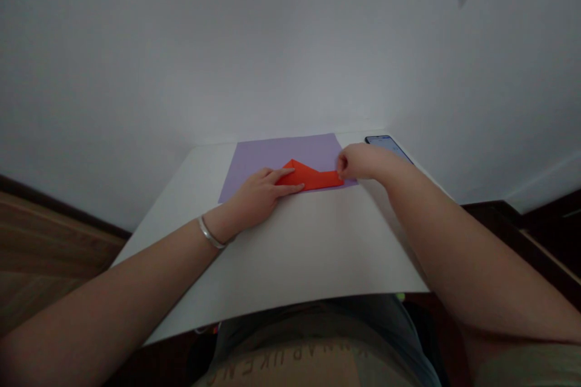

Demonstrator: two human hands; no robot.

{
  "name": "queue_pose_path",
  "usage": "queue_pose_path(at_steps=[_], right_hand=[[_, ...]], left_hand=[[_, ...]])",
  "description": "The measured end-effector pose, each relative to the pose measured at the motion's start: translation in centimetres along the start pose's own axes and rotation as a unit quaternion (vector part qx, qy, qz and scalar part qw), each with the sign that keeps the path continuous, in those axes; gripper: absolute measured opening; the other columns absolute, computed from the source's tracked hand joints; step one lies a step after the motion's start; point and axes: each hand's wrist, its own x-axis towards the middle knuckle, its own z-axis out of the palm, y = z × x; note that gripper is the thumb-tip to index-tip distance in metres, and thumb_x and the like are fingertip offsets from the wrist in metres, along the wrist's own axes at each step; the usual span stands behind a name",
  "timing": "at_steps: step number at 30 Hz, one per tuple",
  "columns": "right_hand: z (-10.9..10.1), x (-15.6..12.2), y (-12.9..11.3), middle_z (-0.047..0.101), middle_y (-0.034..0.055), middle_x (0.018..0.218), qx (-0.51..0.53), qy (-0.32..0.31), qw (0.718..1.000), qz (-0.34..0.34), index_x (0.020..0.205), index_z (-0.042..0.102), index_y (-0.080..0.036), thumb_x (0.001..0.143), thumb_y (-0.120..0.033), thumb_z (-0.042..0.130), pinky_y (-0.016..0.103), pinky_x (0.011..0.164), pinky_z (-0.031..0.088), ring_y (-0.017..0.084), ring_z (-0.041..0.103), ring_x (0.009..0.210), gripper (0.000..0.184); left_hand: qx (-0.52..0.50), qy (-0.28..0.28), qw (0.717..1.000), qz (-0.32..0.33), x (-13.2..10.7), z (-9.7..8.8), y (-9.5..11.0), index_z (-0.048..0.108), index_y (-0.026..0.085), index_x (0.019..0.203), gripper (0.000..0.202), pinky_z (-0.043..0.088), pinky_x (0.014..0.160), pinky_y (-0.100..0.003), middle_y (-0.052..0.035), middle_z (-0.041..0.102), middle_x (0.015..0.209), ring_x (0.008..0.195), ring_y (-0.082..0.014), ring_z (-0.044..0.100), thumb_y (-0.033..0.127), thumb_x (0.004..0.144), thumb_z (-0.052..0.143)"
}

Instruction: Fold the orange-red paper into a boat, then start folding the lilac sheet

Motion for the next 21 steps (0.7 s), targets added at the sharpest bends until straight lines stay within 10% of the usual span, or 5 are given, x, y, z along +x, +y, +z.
queue_pose_path(at_steps=[3,7,14,21], right_hand=[[0.8,-1.0,-2.2,0.072,0.0057,0.094,0.019,0.105,0.988,-0.113,0.091,0.074,-0.022,0.077,-0.017,0.057,0.03,0.075,0.045,0.02,0.063,0.084,0.023],[2.3,-2.0,-4.4,0.072,0.0061,0.102,0.035,0.089,0.947,-0.308,0.094,0.075,-0.021,0.085,-0.022,0.053,0.03,0.09,0.043,0.019,0.063,0.095,0.024],[3.3,-2.3,-4.2,0.072,0.0065,0.099,0.008,0.146,0.934,-0.326,0.096,0.074,-0.02,0.085,-0.019,0.054,0.031,0.084,0.047,0.02,0.066,0.09,0.023],[3.8,-2.5,-4.2,0.071,0.0061,0.103,-0.017,0.175,0.934,-0.312,0.105,0.072,-0.022,0.087,-0.021,0.052,0.032,0.081,0.046,0.021,0.064,0.092,0.027]], left_hand=[[-0.005,0.011,1.0,0.007,0.0,-0.1,0.1,0.055,0.039,0.132,0.05,0.04,0.098,-0.044,-0.0066,0.048,0.144,0.116,-0.026,0.049,0.013,0.091,0.041],[-0.024,0.041,0.999,0.014,-0.1,0.0,0.1,0.061,0.035,0.127,0.045,0.035,0.105,-0.049,-0.0078,0.051,0.141,0.126,-0.0287,0.043,0.014,0.091,0.045],[-0.084,0.122,0.988,0.045,0.3,0.2,-1.1,0.074,0.03,0.104,0.027,0.04,0.103,-0.048,-0.008,0.059,0.13,0.118,-0.025,0.052,0.017,0.087,0.058],[-0.082,0.062,0.989,0.109,0.1,-1.0,-1.6,0.073,0.024,0.106,0.026,0.049,0.092,-0.039,-0.0053,0.071,0.11,0.1,-0.0213,0.063,0.016,0.088,0.057]])
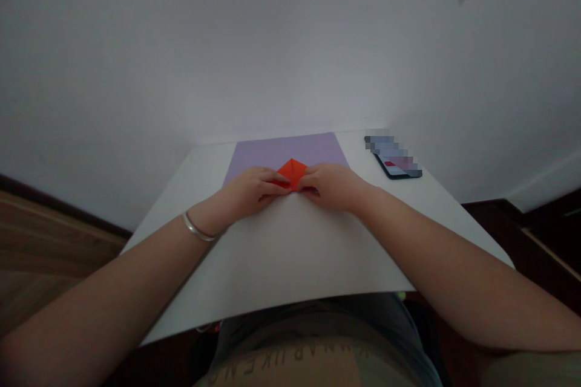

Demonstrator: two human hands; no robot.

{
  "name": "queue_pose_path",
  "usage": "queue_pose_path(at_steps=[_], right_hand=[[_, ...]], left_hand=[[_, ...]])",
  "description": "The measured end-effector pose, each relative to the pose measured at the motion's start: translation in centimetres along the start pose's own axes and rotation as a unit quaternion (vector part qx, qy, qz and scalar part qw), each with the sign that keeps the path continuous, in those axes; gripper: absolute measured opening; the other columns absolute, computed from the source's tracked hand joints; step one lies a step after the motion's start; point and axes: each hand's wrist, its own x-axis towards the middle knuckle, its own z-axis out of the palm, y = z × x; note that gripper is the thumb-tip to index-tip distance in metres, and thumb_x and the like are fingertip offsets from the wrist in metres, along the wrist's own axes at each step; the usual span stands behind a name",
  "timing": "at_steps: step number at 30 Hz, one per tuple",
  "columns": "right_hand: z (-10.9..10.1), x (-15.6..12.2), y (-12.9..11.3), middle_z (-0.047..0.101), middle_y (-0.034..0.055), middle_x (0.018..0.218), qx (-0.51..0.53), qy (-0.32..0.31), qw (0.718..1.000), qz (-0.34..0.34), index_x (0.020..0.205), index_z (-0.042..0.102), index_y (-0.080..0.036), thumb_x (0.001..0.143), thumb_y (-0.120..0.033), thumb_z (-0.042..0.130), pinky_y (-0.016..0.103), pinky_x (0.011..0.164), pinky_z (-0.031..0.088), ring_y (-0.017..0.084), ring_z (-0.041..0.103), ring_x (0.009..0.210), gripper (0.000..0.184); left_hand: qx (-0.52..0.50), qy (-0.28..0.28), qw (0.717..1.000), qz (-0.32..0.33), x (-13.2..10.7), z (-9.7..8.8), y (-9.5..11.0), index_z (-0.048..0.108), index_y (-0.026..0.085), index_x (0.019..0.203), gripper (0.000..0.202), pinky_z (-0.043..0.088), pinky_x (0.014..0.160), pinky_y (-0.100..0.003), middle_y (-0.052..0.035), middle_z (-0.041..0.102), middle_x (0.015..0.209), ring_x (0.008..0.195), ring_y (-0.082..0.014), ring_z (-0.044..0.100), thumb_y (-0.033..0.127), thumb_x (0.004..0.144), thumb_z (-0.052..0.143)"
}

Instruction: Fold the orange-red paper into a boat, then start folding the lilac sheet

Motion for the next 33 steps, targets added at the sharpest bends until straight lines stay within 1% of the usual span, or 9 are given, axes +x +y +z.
queue_pose_path(at_steps=[3,6,10,13,15,21,23,27,33], right_hand=[[0.4,-0.1,-0.3,0.068,0.0069,0.112,-0.037,-0.002,0.999,-0.002,0.115,0.07,-0.028,0.09,-0.024,0.049,0.034,0.083,0.045,0.023,0.062,0.099,0.033],[0.7,-0.3,-0.5,0.067,0.0076,0.111,-0.067,-0.006,0.998,0.014,0.117,0.069,-0.032,0.091,-0.026,0.048,0.036,0.08,0.046,0.024,0.061,0.098,0.034],[0.9,-0.3,-0.9,0.068,0.0077,0.111,-0.061,0.005,0.998,0.003,0.11,0.071,-0.025,0.091,-0.023,0.048,0.036,0.085,0.047,0.023,0.06,0.102,0.031],[1.4,-0.2,-1.1,0.067,0.0107,0.115,-0.038,0.039,0.998,-0.023,0.106,0.07,-0.016,0.09,-0.019,0.048,0.037,0.097,0.044,0.022,0.059,0.108,0.027],[1.8,0.0,-1.0,0.067,0.0124,0.117,-0.025,0.057,0.998,-0.032,0.106,0.069,-0.014,0.09,-0.018,0.048,0.038,0.1,0.043,0.022,0.06,0.109,0.027],[2.4,-0.1,-0.5,0.066,0.0066,0.123,-0.024,0.079,0.995,-0.064,0.12,0.066,-0.023,0.091,-0.017,0.048,0.039,0.096,0.048,0.021,0.06,0.11,0.035],[2.4,-0.1,-0.5,0.068,0.0065,0.12,-0.033,0.086,0.993,-0.08,0.118,0.067,-0.022,0.091,-0.017,0.048,0.039,0.094,0.049,0.022,0.06,0.11,0.034],[2.7,0.1,-0.6,0.068,0.0074,0.121,-0.023,0.113,0.986,-0.123,0.121,0.065,-0.018,0.091,-0.016,0.047,0.04,0.101,0.046,0.022,0.056,0.116,0.035],[3.2,0.9,-1.1,0.068,0.0071,0.12,0.009,0.103,0.99,-0.1,0.119,0.067,-0.02,0.09,-0.014,0.047,0.04,0.1,0.047,0.021,0.059,0.113,0.035]], left_hand=[[-0.018,-0.021,1.0,-0.01,-0.1,-0.3,0.0,0.073,0.021,0.105,0.024,0.051,0.09,-0.036,-0.007,0.071,0.11,0.099,-0.0211,0.065,0.017,0.088,0.056],[-0.035,-0.045,0.998,-0.016,-0.4,-0.6,-0.3,0.073,0.022,0.107,0.025,0.05,0.092,-0.033,-0.0062,0.071,0.114,0.101,-0.0195,0.065,0.019,0.089,0.055],[-0.049,-0.06,0.997,-0.019,-0.7,-0.8,-0.7,0.072,0.023,0.108,0.024,0.049,0.094,-0.032,-0.0056,0.07,0.116,0.103,-0.0185,0.065,0.022,0.091,0.054],[-0.042,-0.046,0.997,-0.033,-0.7,-0.7,-0.9,0.07,0.021,0.111,0.026,0.048,0.094,-0.032,-0.0061,0.07,0.115,0.103,-0.0189,0.064,0.022,0.091,0.054],[-0.027,-0.039,0.998,-0.052,-0.7,-0.8,-0.8,0.069,0.02,0.112,0.027,0.048,0.094,-0.033,-0.0067,0.069,0.115,0.103,-0.0196,0.063,0.024,0.092,0.053],[0.028,-0.067,0.993,-0.088,-0.4,-1.4,-0.4,0.073,0.019,0.102,0.024,0.049,0.089,-0.033,-0.0066,0.07,0.108,0.098,-0.0203,0.064,0.025,0.093,0.051],[0.049,-0.066,0.992,-0.093,-0.5,-1.3,-0.5,0.072,0.018,0.103,0.024,0.049,0.087,-0.033,-0.0076,0.07,0.104,0.096,-0.0206,0.064,0.026,0.092,0.052],[0.079,-0.06,0.989,-0.108,-0.7,-1.1,-0.6,0.069,0.018,0.11,0.028,0.049,0.084,-0.035,-0.0096,0.068,0.103,0.093,-0.0216,0.063,0.03,0.094,0.049],[0.061,-0.042,0.989,-0.129,-0.2,-0.4,0.1,0.068,0.017,0.106,0.027,0.049,0.09,-0.034,-0.0102,0.066,0.107,0.099,-0.0197,0.062,0.021,0.093,0.045]])
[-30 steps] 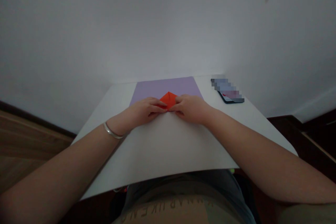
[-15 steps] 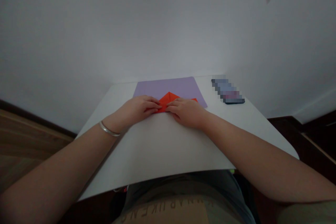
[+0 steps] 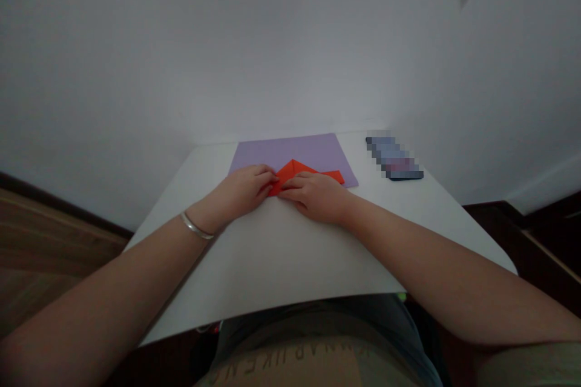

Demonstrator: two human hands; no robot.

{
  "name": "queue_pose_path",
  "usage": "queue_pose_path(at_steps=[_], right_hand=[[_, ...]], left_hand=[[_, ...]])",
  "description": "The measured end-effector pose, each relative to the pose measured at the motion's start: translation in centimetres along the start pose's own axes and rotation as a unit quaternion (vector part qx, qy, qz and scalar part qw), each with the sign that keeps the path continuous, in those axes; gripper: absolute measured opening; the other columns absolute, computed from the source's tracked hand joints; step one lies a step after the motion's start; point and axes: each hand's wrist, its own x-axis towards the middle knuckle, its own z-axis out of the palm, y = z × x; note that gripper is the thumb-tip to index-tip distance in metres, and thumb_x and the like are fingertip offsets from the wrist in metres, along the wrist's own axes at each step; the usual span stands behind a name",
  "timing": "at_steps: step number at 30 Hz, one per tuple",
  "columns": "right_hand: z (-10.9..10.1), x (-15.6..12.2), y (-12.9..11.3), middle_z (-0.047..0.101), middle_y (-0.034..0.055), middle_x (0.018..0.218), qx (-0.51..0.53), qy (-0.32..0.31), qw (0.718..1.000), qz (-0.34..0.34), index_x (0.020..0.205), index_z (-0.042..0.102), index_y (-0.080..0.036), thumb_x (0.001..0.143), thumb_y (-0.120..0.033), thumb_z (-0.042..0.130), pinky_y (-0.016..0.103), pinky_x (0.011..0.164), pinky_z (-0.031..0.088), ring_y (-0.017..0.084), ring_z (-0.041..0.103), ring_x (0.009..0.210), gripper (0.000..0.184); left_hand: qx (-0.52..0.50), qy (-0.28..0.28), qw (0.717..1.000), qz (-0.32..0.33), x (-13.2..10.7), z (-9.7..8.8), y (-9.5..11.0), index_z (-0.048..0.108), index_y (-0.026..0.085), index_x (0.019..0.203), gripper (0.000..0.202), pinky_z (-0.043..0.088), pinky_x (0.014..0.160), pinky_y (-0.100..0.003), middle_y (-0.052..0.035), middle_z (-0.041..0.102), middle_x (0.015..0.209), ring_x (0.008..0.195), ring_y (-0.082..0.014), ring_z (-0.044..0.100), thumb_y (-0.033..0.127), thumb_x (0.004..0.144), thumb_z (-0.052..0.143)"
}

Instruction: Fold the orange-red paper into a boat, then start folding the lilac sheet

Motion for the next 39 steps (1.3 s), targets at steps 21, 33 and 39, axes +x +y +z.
queue_pose_path(at_steps=[21,33,39], right_hand=[[-3.1,0.2,0.9,0.071,0.0082,0.101,-0.041,-0.101,0.992,0.064,0.1,0.076,-0.022,0.087,-0.014,0.049,0.034,0.086,0.047,0.02,0.064,0.093,0.031],[-4.8,-1.6,2.2,0.072,0.0051,0.112,-0.078,-0.185,0.967,0.157,0.098,0.077,-0.026,0.081,-0.013,0.05,0.037,0.084,0.051,0.024,0.068,0.095,0.035],[-4.9,-2.8,3.8,0.075,0.0014,0.104,-0.07,-0.211,0.958,0.182,0.088,0.078,-0.029,0.073,-0.01,0.055,0.033,0.076,0.052,0.021,0.069,0.087,0.033]], left_hand=[[-0.046,-0.02,0.997,-0.058,0.5,1.2,1.7,0.053,0.011,0.123,0.036,0.035,0.108,-0.046,-0.0151,0.055,0.133,0.126,-0.0263,0.047,0.029,0.097,0.036],[-0.026,-0.177,0.978,-0.104,-0.3,1.9,-1.0,0.012,0.027,0.153,0.056,0.013,0.114,-0.06,-0.0056,0.013,0.161,0.147,-0.0333,0.007,0.035,0.099,0.023],[-0.009,-0.218,0.97,-0.111,-1.0,2.2,-2.8,0.012,0.023,0.154,0.06,0.016,0.113,-0.06,-0.0136,0.01,0.16,0.147,-0.0369,0.006,0.042,0.099,0.027]])
